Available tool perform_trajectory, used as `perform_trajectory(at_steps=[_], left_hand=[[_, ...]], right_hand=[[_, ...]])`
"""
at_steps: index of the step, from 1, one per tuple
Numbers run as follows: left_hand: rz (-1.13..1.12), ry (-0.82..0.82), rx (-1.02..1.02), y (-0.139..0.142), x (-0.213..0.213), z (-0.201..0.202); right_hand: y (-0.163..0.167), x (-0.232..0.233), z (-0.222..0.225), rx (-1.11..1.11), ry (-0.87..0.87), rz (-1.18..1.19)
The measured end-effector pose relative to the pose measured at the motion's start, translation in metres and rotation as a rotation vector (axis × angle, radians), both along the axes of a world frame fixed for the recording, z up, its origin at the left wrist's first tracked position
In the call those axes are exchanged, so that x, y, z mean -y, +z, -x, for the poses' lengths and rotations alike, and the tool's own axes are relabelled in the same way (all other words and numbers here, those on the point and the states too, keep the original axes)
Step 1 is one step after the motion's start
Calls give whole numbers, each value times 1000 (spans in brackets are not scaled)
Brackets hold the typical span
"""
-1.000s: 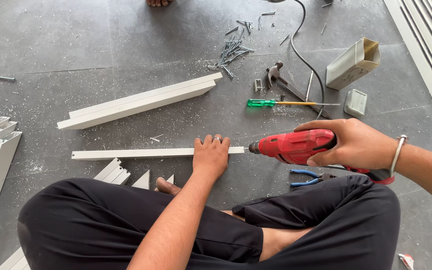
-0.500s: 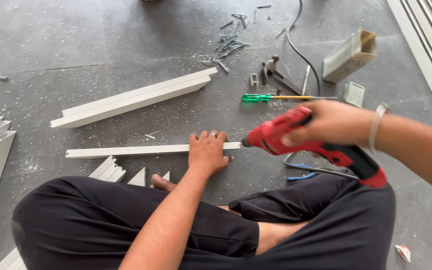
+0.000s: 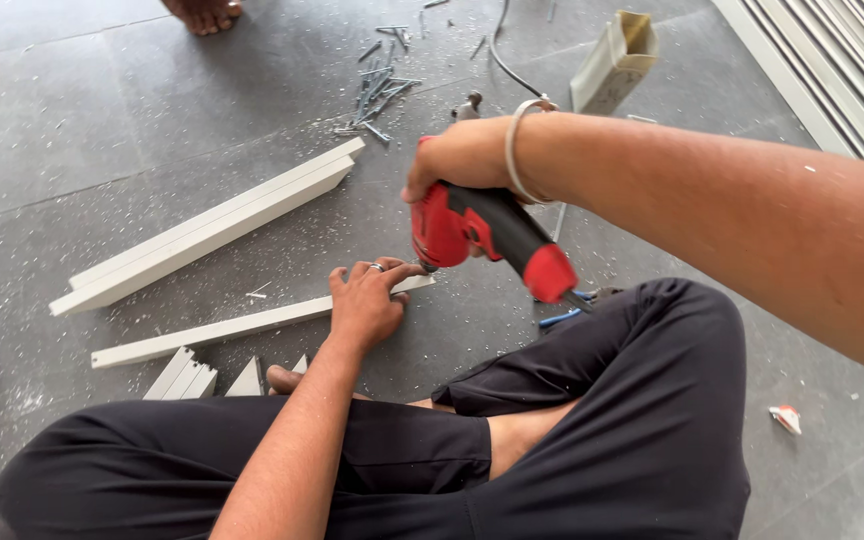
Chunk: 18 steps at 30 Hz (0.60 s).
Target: The person sits on the floor and uses a red corded drill to make holes in white metal profiles. They repeatedly pick up a profile, drill a hole, and set it aside, handling multiple profiles one at a time.
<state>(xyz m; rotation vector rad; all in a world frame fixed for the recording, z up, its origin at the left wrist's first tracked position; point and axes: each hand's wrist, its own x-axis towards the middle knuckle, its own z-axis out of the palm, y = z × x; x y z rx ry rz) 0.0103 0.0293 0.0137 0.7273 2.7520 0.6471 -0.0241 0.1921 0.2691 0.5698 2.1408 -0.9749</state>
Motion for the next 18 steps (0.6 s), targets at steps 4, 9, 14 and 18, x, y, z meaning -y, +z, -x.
perform_trajectory(at_steps=[4, 9, 14, 18], left_hand=[[11, -3, 17, 0, -1, -2], [6, -18, -24, 4, 0, -3], [94, 67, 47, 3, -6, -1], [230, -39, -116, -11, -9, 6]], right_hand=[[-3, -2, 0, -26, 65, -42], [-5, -2, -4, -17, 79, -55], [-5, -12, -15, -9, 8, -24], [-7, -30, -22, -10, 41, -53]])
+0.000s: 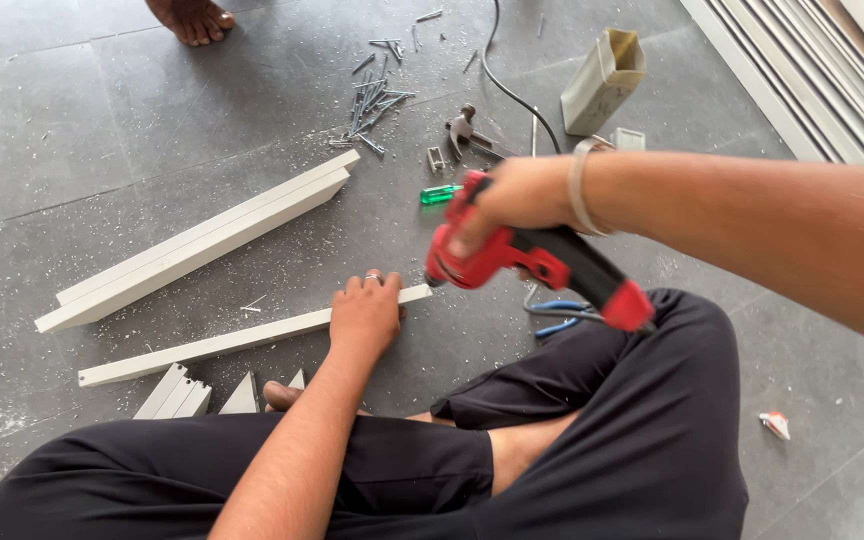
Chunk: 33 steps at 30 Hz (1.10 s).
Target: The person sits on the floor and uses a red corded drill to make holes in white metal profiles. They repeatedly pick up a profile, drill a hole, and set it aside, handling multiple profiles one at a time.
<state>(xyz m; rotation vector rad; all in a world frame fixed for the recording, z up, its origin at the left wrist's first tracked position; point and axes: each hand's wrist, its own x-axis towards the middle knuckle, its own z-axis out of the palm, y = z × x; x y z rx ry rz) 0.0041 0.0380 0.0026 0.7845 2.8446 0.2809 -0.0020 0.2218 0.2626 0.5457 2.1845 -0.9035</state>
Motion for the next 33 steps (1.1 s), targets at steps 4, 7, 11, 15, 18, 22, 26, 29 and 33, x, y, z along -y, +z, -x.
perform_trajectory(at_steps=[4, 7, 11, 15, 18, 22, 26, 29, 33], left_hand=[[-3, -191, -149, -14, 2, 14], [26, -274, -81, -16, 3, 24], [-2, -256, -67, -21, 7, 23], [-90, -241, -78, -25, 11, 22], [-74, -245, -47, -28, 11, 23], [-88, -255, -52, -33, 11, 22], [-59, -253, -37, -35, 9, 20], [-62, -254, -24, -33, 8, 21], [-36, -261, 6, -28, 9, 23]], right_hand=[[-10, -19, -8, 39, 42, -103], [-23, -36, -7, 135, -37, -35], [-34, -63, -4, 54, 131, 172], [-41, -69, -2, 199, 11, 28], [-39, -60, 0, 115, 177, -122], [-31, -47, 2, 94, 355, -291], [-27, -37, 4, 89, 445, -349], [-25, -32, 10, 93, 485, -377], [-20, -25, 13, 29, 542, -356]])
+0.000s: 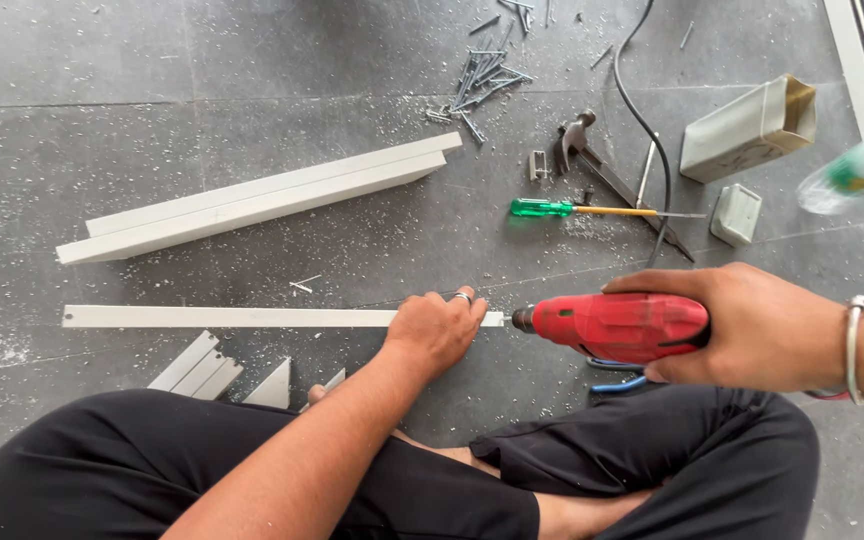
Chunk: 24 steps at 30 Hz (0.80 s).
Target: The person sits on the floor and uses a red corded drill to make holes in white metal profiles. They repeatedly pick up a profile, drill a hole, and set it aside, handling multiple profiles one at a time.
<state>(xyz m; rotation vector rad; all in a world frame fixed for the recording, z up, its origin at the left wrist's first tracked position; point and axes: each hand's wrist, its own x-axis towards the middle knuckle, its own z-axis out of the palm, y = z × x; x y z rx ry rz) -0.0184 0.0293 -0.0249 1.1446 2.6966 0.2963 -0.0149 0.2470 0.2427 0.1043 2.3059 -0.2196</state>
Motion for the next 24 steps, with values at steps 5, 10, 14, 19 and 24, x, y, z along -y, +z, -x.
perform_trajectory(at_steps=[5, 10, 14, 19, 24], left_hand=[[-17, -12, -44, 2, 2, 0], [19, -32, -36, 4, 0, 1], [6, -23, -23, 5, -1, 1], [12, -32, -43, 3, -1, 1], [-6, -18, -47, 1, -1, 1]], right_hand=[[2, 1, -1, 21, 122, -117], [-4, -5, -9, -50, 197, -45], [-9, -13, -11, -16, 230, -127], [-12, -18, -12, -104, 465, -28], [-9, -10, -14, 54, 524, -258]])
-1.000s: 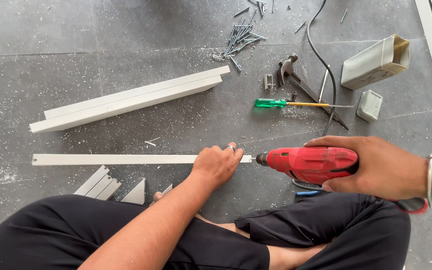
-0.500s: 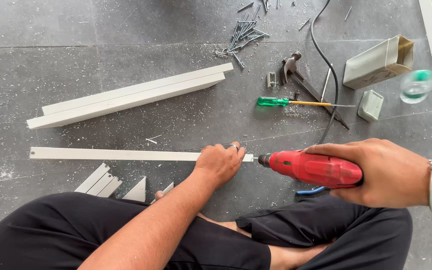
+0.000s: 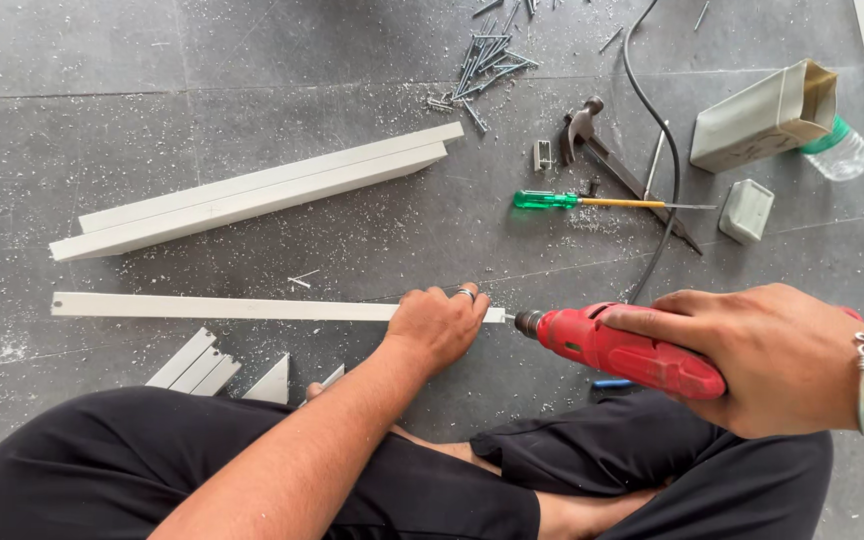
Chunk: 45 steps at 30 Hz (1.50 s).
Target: The person sits on the floor and uses a red corded drill to make holes in white metal profiles. They repeatedly pick up a profile, drill a hole, and set it aside, handling multiple profiles one at a time.
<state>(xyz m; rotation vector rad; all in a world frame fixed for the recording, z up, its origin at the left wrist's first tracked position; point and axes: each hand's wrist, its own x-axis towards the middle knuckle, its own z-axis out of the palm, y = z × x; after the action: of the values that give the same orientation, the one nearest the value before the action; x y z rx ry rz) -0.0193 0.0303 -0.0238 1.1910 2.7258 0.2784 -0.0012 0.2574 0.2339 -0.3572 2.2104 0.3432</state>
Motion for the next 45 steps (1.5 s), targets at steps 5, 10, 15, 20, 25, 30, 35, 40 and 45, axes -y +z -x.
perform_trajectory(at_steps=[5, 10, 15, 20, 25, 30, 35, 40, 45], left_hand=[[11, -13, -13, 0, -1, 0], [41, -27, -22, 6, -1, 1], [114, -54, -6, 11, -1, 2], [130, -45, 17, 12, -1, 2], [97, -40, -18, 11, -3, 1], [71, -26, 2, 8, -4, 1], [73, -30, -27, 6, -4, 1], [65, -27, -41, 6, -4, 0], [62, -35, -2, 7, -5, 1]], right_hand=[[6, 7, 4, 17, 25, 0], [7, 11, 6, 38, 90, -48], [7, 11, 4, 32, 104, -65], [7, 11, 4, 25, 140, -65], [8, 12, 6, 33, 195, -45], [10, 18, 9, 38, 232, -42], [11, 21, 12, 60, 220, -81], [9, 20, 10, 52, 186, -60], [10, 22, 11, 62, 222, -88]])
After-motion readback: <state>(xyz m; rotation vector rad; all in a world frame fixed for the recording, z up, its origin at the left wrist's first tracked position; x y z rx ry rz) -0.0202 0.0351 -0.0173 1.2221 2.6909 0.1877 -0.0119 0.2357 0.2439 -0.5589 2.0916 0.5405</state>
